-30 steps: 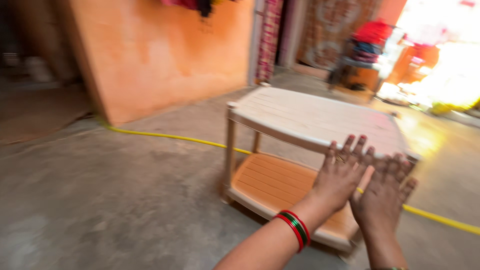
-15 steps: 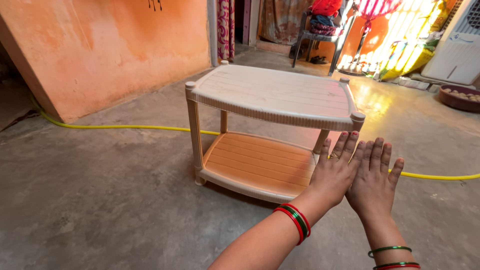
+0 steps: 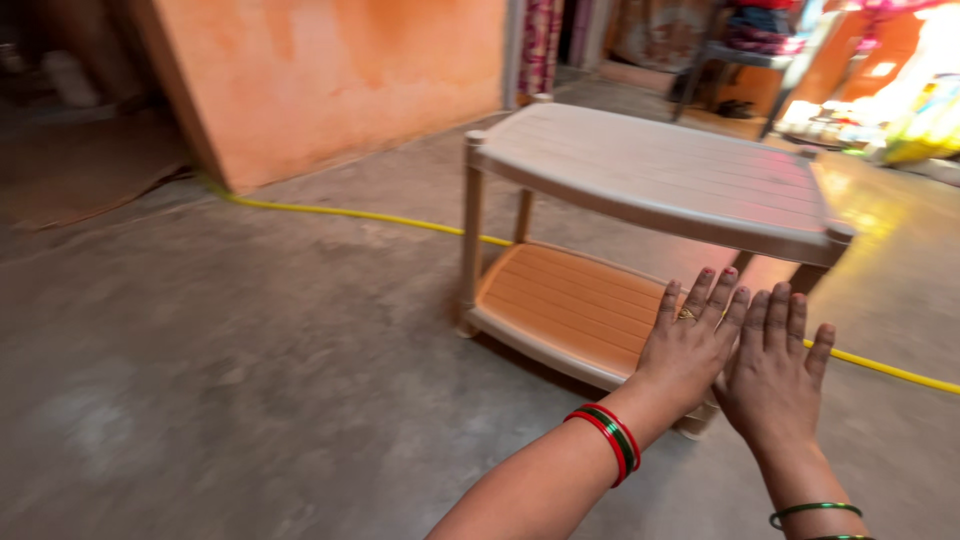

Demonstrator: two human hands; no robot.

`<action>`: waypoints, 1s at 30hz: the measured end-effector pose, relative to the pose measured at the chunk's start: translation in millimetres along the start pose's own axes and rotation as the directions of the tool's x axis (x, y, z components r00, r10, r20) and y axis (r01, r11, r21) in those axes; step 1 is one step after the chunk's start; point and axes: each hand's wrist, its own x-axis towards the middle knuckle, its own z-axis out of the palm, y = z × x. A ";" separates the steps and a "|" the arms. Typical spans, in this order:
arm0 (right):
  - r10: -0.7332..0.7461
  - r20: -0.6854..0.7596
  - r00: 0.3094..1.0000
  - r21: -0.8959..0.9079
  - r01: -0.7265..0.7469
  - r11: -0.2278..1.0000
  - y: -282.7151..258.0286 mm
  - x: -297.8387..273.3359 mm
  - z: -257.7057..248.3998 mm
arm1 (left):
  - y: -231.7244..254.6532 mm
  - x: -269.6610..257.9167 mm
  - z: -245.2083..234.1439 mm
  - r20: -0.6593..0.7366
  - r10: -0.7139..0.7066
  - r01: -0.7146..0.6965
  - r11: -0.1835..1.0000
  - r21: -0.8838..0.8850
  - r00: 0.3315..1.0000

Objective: The person assembles a two-tier plastic step stool by hand. They attach the legs to the top tier, then place the bottom tier onto the legs, and finally secure the top tier onto the assembled frame.

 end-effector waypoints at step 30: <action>-0.243 -0.047 0.969 0.291 0.246 0.925 -233.9 68.7 111.9 | -208.8 -118.0 -99.4 0.011 -0.358 0.329 0.869 0.369 0.934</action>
